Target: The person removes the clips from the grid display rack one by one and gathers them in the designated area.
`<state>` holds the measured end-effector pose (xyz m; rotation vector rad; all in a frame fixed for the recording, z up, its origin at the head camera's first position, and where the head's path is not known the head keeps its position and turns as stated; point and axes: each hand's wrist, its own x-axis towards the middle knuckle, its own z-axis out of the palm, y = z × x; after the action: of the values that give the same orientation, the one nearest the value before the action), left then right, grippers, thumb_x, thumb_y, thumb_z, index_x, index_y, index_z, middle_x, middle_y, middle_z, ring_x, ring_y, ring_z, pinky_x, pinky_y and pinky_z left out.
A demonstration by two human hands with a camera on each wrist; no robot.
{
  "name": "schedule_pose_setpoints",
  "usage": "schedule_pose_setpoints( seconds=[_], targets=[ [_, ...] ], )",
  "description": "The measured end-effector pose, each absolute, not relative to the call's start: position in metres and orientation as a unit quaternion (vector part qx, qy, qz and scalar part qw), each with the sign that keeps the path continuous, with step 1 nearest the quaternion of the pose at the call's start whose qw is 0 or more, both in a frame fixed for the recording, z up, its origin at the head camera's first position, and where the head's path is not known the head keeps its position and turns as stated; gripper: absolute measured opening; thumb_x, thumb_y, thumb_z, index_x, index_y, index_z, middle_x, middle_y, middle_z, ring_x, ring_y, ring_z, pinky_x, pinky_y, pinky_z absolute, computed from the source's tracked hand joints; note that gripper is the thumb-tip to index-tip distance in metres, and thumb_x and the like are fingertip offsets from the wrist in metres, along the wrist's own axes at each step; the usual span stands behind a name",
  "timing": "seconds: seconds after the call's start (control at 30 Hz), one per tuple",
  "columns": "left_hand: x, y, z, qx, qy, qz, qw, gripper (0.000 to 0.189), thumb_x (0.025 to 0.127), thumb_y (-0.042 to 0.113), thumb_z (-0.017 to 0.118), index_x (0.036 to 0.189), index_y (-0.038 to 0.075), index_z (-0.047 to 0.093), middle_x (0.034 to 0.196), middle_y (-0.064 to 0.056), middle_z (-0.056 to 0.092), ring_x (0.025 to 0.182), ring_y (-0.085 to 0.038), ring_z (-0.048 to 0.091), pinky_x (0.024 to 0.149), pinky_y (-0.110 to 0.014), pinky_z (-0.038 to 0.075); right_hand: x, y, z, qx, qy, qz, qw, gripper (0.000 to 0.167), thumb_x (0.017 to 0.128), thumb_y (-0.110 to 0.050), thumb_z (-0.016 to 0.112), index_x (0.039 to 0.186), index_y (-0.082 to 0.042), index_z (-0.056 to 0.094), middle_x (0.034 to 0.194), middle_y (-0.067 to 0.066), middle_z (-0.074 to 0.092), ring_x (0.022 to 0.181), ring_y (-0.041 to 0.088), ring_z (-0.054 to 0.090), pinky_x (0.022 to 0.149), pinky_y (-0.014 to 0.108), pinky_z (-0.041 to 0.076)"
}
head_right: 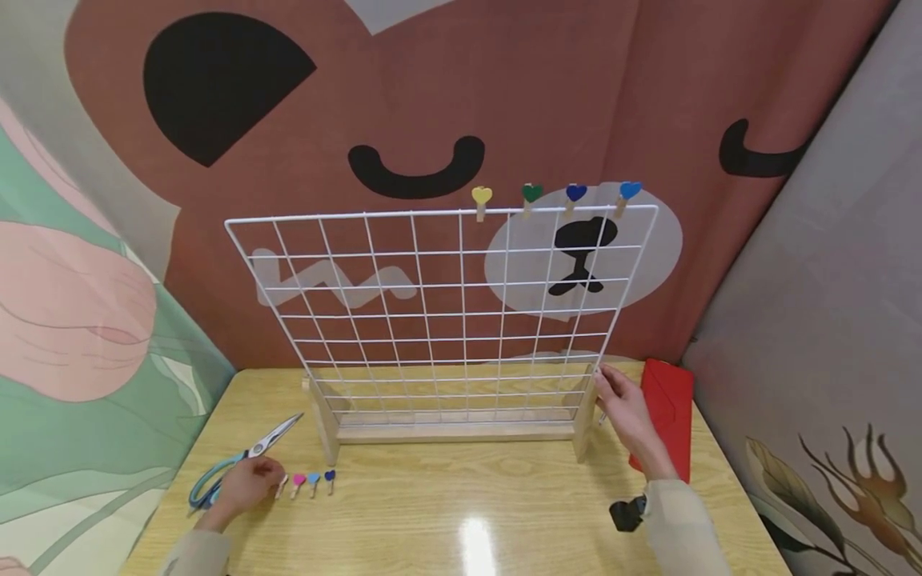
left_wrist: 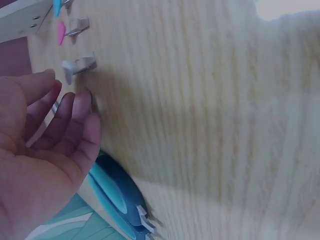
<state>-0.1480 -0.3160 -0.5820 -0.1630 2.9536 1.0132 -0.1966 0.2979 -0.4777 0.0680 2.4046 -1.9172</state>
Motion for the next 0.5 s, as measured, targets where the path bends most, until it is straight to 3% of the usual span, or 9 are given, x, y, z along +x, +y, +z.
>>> schedule_pose_setpoints(
  seconds=[0.13, 0.3, 0.5],
  targets=[
    [-0.144, -0.317, -0.576, -0.060, 0.940, 0.333, -0.034, 0.005, 0.084, 0.007, 0.068, 0.083, 0.003, 0.070, 0.080, -0.008, 0.069, 0.074, -0.022, 0.066, 0.068, -0.032, 0.050, -0.195, 0.298, -0.480, 0.021, 0.784, -0.620, 0.039, 0.069, 0.104, -0.037, 0.032, 0.150, 0.006, 0.005, 0.153, 0.030, 0.012, 0.138, 0.043, 0.020, 0.106, 0.047, 0.027],
    [-0.145, -0.309, -0.556, -0.055, 0.927, 0.366, -0.063, 0.009, 0.087, 0.010, 0.069, 0.089, 0.001, 0.071, 0.082, -0.009, 0.070, 0.075, -0.020, 0.066, 0.066, -0.027, 0.051, -0.194, 0.298, -0.479, 0.020, 0.782, -0.622, 0.037, 0.070, 0.104, -0.038, 0.033, 0.150, 0.006, 0.005, 0.153, 0.031, 0.012, 0.138, 0.043, 0.020, 0.106, 0.048, 0.028],
    [-0.153, -0.291, -0.517, -0.034, 0.903, 0.424, -0.060, 0.015, 0.090, 0.015, 0.068, 0.095, 0.002, 0.071, 0.081, -0.007, 0.070, 0.072, -0.018, 0.066, 0.061, -0.024, 0.049, -0.195, 0.300, -0.476, 0.020, 0.782, -0.622, 0.033, 0.069, 0.104, -0.037, 0.033, 0.151, 0.006, 0.006, 0.153, 0.030, 0.012, 0.138, 0.043, 0.020, 0.106, 0.048, 0.028]
  ],
)
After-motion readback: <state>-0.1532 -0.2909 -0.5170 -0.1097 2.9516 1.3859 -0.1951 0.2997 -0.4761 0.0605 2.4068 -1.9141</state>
